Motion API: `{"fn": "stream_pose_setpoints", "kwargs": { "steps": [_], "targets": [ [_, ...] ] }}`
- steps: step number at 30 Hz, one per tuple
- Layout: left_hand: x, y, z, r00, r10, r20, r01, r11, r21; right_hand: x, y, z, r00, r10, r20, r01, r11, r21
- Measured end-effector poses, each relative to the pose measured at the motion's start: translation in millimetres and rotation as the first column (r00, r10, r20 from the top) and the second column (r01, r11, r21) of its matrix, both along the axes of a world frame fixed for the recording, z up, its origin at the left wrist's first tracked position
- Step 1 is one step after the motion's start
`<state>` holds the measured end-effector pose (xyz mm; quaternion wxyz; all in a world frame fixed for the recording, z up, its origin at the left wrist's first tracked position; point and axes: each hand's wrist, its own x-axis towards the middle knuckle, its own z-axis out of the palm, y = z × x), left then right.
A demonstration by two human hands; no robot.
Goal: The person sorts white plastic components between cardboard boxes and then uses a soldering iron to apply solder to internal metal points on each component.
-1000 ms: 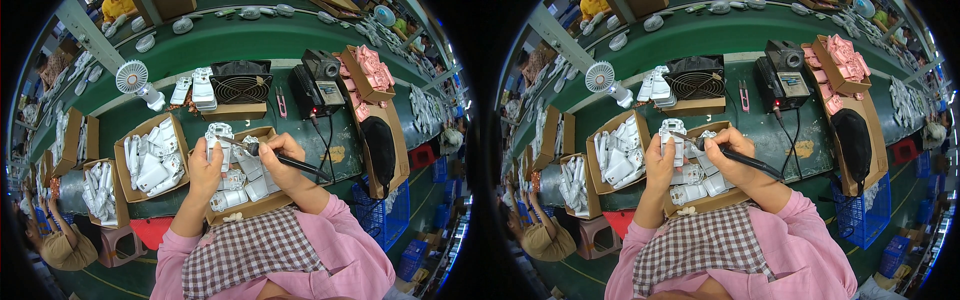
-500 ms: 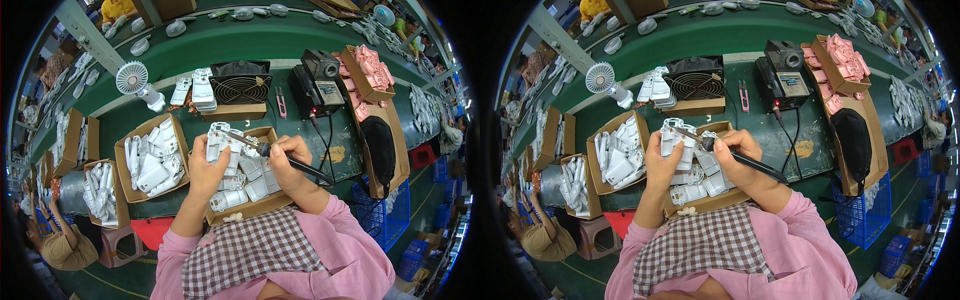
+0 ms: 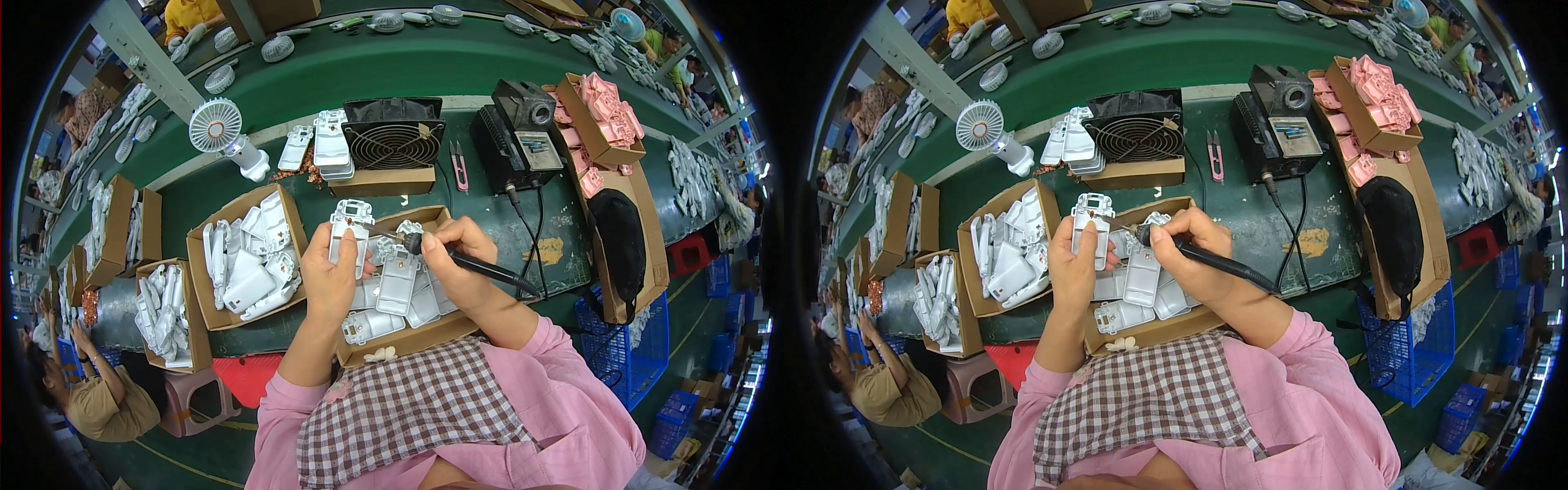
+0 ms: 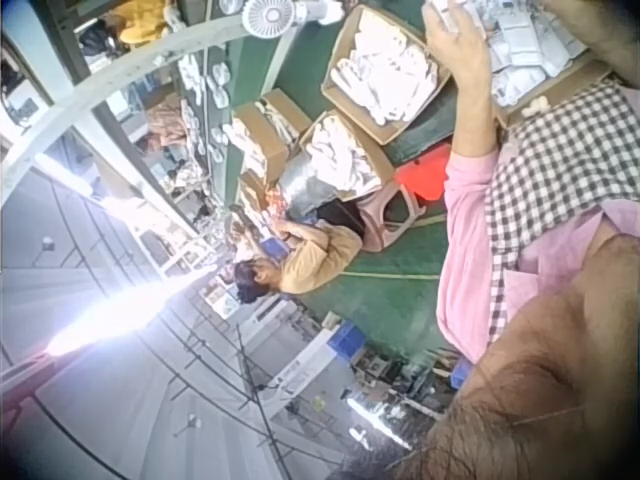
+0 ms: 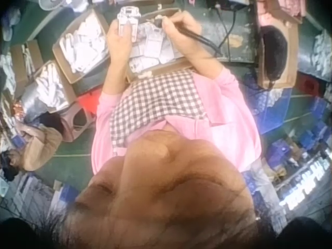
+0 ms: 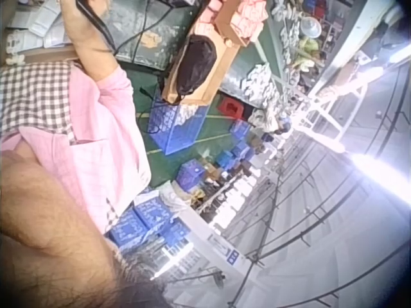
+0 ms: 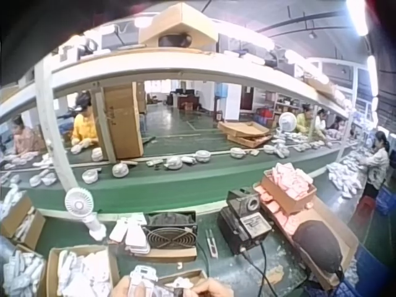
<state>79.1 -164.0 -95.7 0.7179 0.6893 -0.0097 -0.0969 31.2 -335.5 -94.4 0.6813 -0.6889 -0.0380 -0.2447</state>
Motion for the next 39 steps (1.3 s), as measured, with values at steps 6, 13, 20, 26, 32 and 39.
{"fn": "stream_pose_setpoints", "kwargs": {
  "steps": [6, 13, 20, 26, 32, 39],
  "targets": [
    [-0.5, 0.1, 1.4, 1.0, 0.003, -0.003, -0.003, 1.0, 0.018, -0.3, 0.1, 2.5, 0.999, -0.008, -0.035, 0.007, 1.0, -0.026],
    [-0.9, 0.2, 3.4, 1.0, 0.01, -0.011, -0.01, 1.0, 0.014, -2.0, 0.7, 5.1, 0.998, 0.033, -0.058, -0.035, 0.998, -0.051],
    [-1.6, -0.9, 4.5, 1.0, 0.007, -0.011, -0.007, 1.0, 0.021, -3.1, 0.8, 7.0, 0.997, 0.031, -0.066, -0.034, 0.998, -0.046],
    [0.0, 0.4, 2.7, 1.0, 0.01, -0.003, -0.01, 1.0, 0.023, -0.5, 0.2, 5.0, 0.997, 0.04, -0.069, -0.044, 0.997, -0.057],
    [-0.9, 0.5, 3.7, 1.0, 0.0, 0.0, 0.0, 0.999, 0.033, -1.3, 0.6, 6.1, 0.999, 0.04, -0.031, -0.039, 0.999, 0.017],
    [-2.4, -0.6, 2.4, 1.0, -0.015, 0.0, 0.015, 0.999, 0.049, -1.0, -0.4, 3.3, 0.998, 0.056, -0.037, -0.056, 0.998, 0.004]
  ]
}}
